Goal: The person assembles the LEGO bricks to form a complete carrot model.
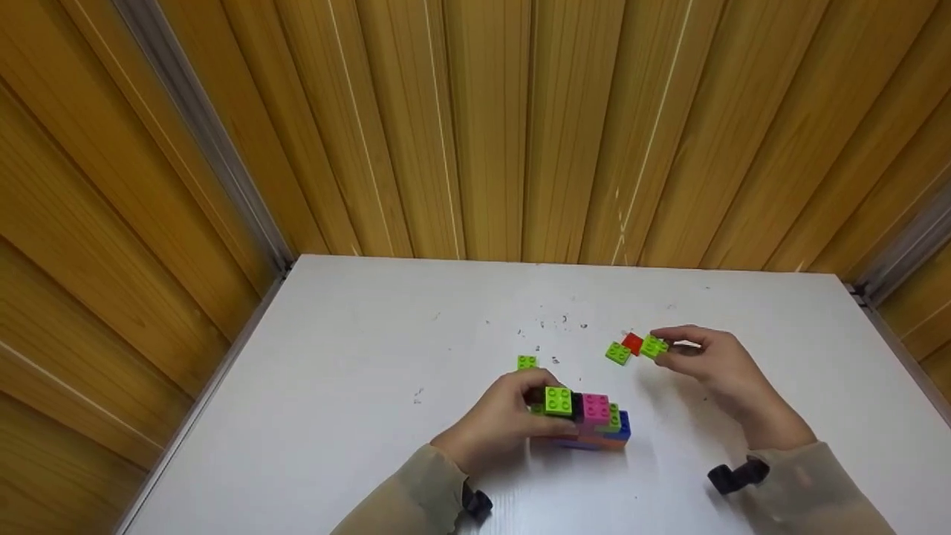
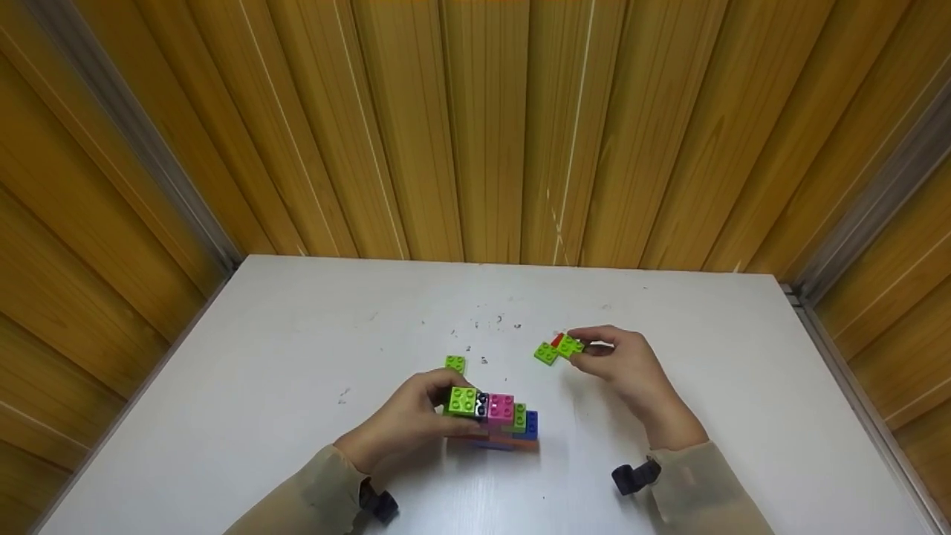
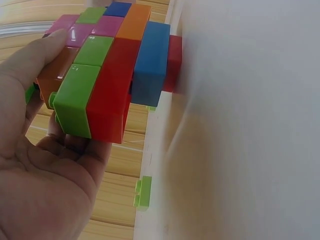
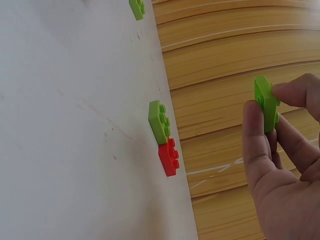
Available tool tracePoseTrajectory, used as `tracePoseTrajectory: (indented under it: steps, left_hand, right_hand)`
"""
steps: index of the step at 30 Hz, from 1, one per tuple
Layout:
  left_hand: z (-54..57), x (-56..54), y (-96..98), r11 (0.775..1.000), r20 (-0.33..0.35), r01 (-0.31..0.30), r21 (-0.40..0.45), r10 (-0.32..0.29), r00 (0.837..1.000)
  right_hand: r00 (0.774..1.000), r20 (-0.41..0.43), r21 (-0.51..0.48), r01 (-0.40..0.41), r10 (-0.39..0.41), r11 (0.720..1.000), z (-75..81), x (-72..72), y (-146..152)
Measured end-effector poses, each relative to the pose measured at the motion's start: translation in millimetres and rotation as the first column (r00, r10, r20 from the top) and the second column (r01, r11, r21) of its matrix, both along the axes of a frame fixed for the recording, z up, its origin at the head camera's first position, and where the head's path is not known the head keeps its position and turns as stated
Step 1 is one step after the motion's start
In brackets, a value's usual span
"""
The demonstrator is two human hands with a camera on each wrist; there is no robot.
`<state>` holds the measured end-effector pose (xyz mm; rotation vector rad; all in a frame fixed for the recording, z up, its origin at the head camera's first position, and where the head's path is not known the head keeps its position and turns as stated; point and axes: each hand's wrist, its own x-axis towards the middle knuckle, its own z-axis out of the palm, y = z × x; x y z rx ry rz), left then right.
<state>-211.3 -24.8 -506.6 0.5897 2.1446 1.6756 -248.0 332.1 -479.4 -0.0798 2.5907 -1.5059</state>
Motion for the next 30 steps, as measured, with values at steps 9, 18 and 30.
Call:
tracePoseTrajectory:
  steps: [9,18,30]
  left_hand:
    - [-0.7,0.7,2.0,1.0,-0.005,0.007,0.004,-0.007,1.0]
    - [-0.1,-0.2,1.6,1.0,-0.002,-0.003,0.006,0.003,1.0]
    - [-0.2,-0.6,0.6,1.0,-0.013,-0.011,-0.009,0.011,1.0]
  right_hand:
    - [0.998,-0.008,-0.28,-0.065,0.066,0.958,0.4,17.1,-4.8]
    - [0.956,-0.087,-0.416,-0.29,0.28,0.862,3.6,27.4,-18.9]
    - [0.9,-0.149,-0.361,-0.436,0.41,0.824,7.3,39.2,-37.3]
